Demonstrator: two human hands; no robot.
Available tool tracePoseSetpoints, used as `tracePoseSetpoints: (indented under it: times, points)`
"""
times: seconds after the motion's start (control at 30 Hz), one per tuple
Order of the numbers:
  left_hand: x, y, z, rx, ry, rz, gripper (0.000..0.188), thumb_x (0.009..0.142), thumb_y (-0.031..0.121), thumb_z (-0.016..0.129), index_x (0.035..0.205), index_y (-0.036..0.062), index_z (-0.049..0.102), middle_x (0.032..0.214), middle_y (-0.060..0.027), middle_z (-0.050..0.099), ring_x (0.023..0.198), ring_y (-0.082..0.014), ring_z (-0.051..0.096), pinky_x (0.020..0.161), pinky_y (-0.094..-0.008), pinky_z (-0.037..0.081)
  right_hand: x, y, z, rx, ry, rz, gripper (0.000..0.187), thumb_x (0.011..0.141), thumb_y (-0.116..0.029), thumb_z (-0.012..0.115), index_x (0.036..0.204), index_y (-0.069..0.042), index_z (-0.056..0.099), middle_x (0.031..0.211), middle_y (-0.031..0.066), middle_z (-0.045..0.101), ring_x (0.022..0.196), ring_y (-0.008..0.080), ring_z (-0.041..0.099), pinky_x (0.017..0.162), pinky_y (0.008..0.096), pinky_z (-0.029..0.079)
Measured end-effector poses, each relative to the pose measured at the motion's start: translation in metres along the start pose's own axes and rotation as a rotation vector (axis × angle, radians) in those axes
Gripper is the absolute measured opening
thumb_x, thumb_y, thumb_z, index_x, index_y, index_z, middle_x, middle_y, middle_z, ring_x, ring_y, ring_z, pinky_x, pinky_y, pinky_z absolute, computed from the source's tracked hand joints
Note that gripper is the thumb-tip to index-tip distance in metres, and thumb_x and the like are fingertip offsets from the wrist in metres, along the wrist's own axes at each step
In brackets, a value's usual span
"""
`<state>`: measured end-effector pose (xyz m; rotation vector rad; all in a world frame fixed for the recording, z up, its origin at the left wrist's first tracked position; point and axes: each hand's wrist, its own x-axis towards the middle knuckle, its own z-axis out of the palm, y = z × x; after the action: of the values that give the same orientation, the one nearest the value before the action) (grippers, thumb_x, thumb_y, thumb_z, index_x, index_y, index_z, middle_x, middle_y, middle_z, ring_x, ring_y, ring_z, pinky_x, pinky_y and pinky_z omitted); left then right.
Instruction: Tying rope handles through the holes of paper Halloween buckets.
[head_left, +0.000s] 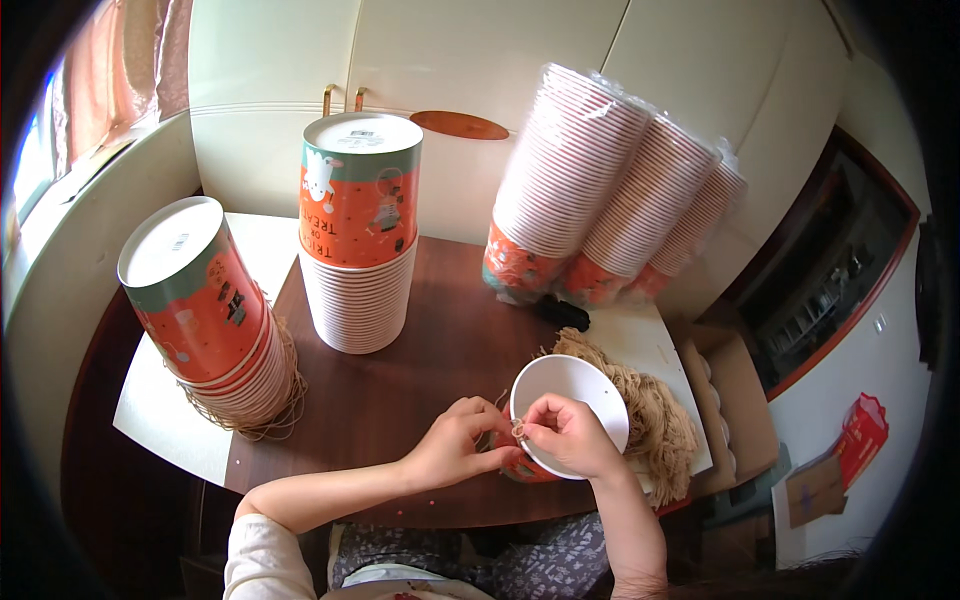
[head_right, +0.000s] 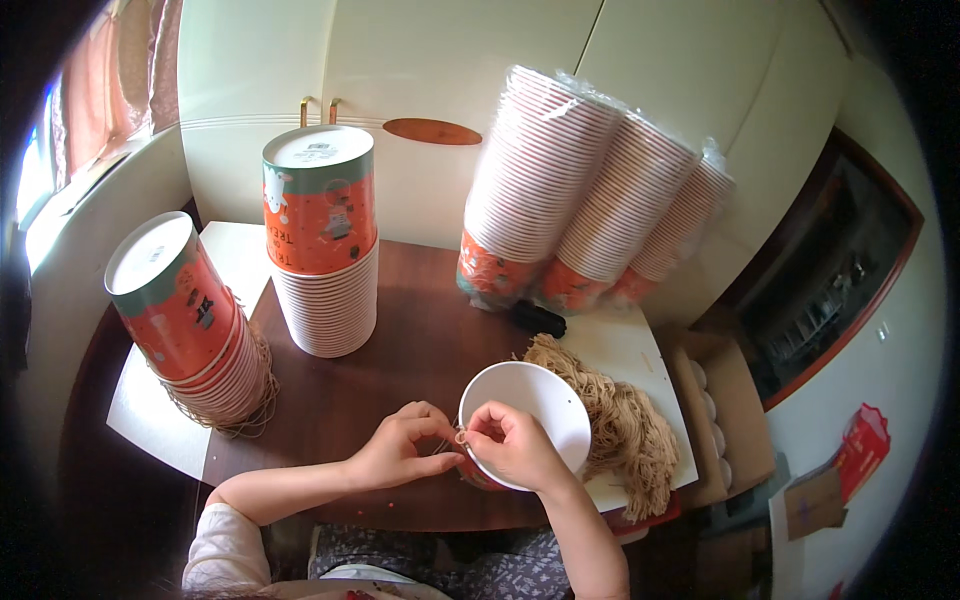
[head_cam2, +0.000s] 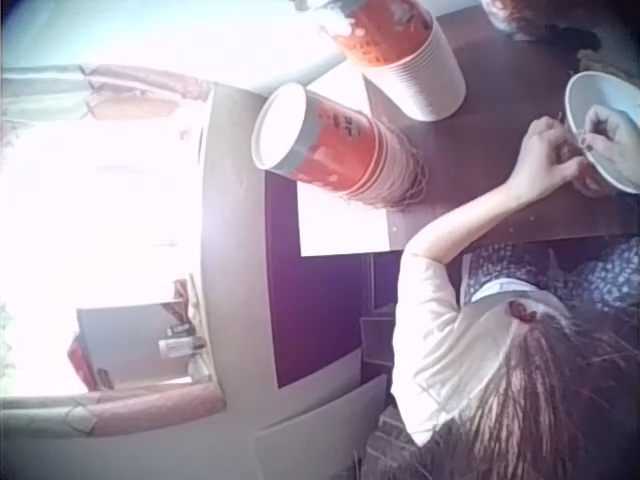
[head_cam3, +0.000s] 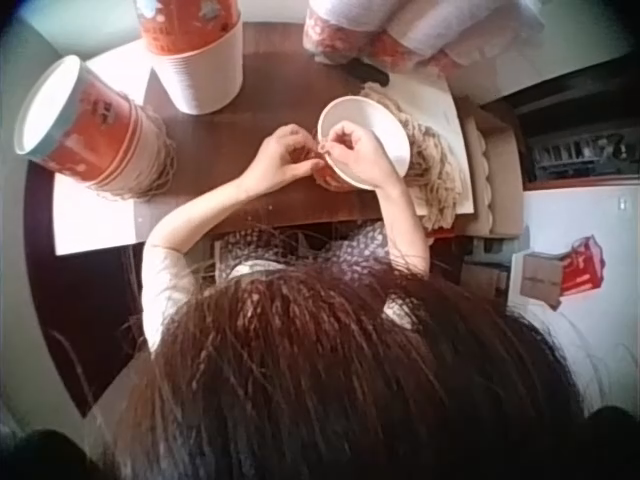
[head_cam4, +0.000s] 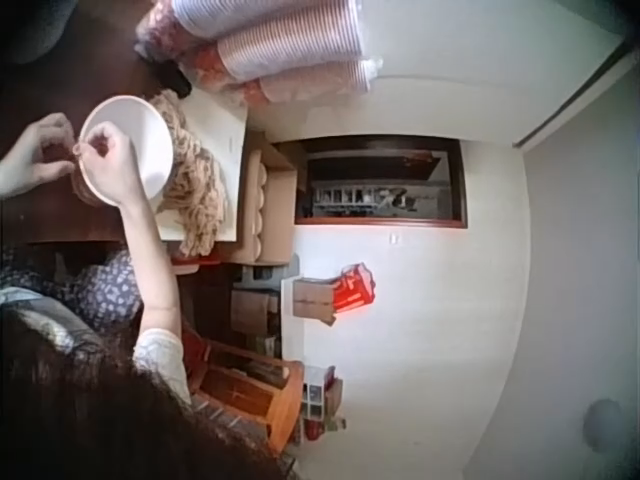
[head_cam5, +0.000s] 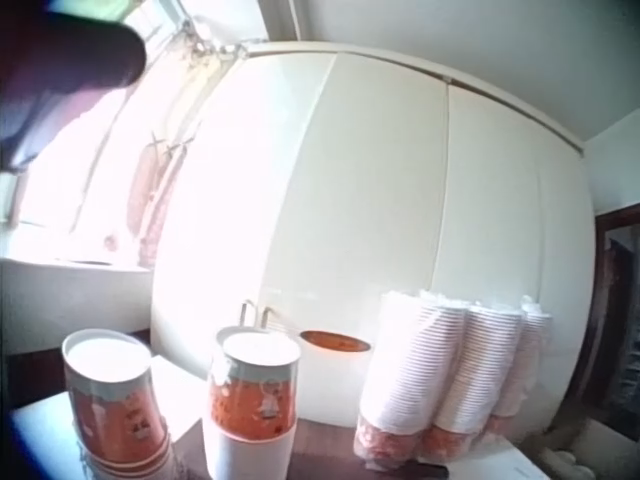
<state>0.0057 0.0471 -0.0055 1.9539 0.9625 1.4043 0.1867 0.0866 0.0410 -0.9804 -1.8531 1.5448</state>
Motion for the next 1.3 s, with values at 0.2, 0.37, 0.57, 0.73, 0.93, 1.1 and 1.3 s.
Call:
tracePoseSetpoints:
  times: [0.2,0.37,0.57,0.73,0.93,1.1,1.3]
  points:
    - [0.000,-0.003,0.017,-0.266,0.051,-0.295,0.014,0.075,0.014,0.068,0.079,0.0029,0.060,0.081,-0.0037,0.054,0.068,-0.0091,0.053,0.059,-0.0236,0.044,-0.001,0.000,0.001,0.017,0.036,-0.069,0.004,0.080,-0.005,0.057,0.079,-0.003,0.054,0.075,-0.0024,0.055,0.068,0.0034,0.051,0.062,0.0190,0.043]
    - [-0.003,-0.003,0.020,-0.659,-0.001,-0.432,0.011,0.080,0.009,0.063,0.082,0.0005,0.056,0.080,-0.0002,0.056,0.073,-0.0049,0.053,0.062,-0.0214,0.046,-0.003,0.006,-0.001,0.040,0.055,-0.071,0.005,0.080,-0.006,0.058,0.080,-0.003,0.054,0.076,-0.0032,0.054,0.069,0.0025,0.049,0.062,0.0190,0.043]
    - [0.000,0.000,0.019,-0.845,-0.037,-0.476,0.011,0.082,0.006,0.059,0.089,-0.0004,0.053,0.080,-0.0006,0.057,0.075,-0.0045,0.053,0.068,-0.0206,0.046,-0.005,0.006,-0.005,0.060,0.018,-0.052,0.006,0.080,-0.008,0.058,0.081,-0.003,0.054,0.077,-0.0032,0.054,0.069,0.0026,0.049,0.062,0.0184,0.043]
    - [0.000,-0.004,0.019,-0.800,-0.025,-0.441,0.012,0.084,0.010,0.058,0.089,-0.0003,0.055,0.079,0.0014,0.056,0.073,-0.0033,0.051,0.065,-0.0189,0.044,-0.006,0.001,-0.010,0.009,-0.011,0.016,0.007,0.081,-0.004,0.057,0.085,-0.002,0.052,0.082,-0.0005,0.055,0.074,0.0040,0.051,0.068,0.0192,0.044]
    - [0.001,0.001,0.014,-0.740,-0.047,-0.474,0.013,0.084,0.011,0.059,0.091,-0.0003,0.059,0.085,-0.0008,0.060,0.076,-0.0041,0.053,0.069,-0.0187,0.044,-0.008,-0.003,-0.009,-0.184,0.055,-0.040,0.009,0.078,0.000,0.058,0.083,-0.003,0.052,0.079,-0.0013,0.054,0.071,0.0038,0.052,0.065,0.0195,0.045]
    - [0.002,0.001,0.013,-0.726,-0.056,-0.461,0.012,0.085,0.010,0.058,0.090,-0.0008,0.059,0.084,-0.0018,0.061,0.076,-0.0048,0.054,0.069,-0.0195,0.045,-0.010,-0.008,-0.006,-0.174,0.098,-0.104,0.011,0.077,0.002,0.058,0.084,-0.003,0.052,0.079,-0.0011,0.055,0.071,0.0039,0.053,0.065,0.0198,0.045]
    - [0.002,-0.004,0.017,-0.763,-0.010,-0.432,0.016,0.085,0.014,0.058,0.090,-0.0010,0.059,0.081,-0.0003,0.060,0.073,-0.0044,0.052,0.067,-0.0205,0.045,-0.010,0.001,-0.002,-0.108,0.071,-0.135,0.013,0.077,0.002,0.059,0.086,-0.003,0.051,0.082,-0.0006,0.055,0.075,0.0042,0.053,0.068,0.0193,0.045]
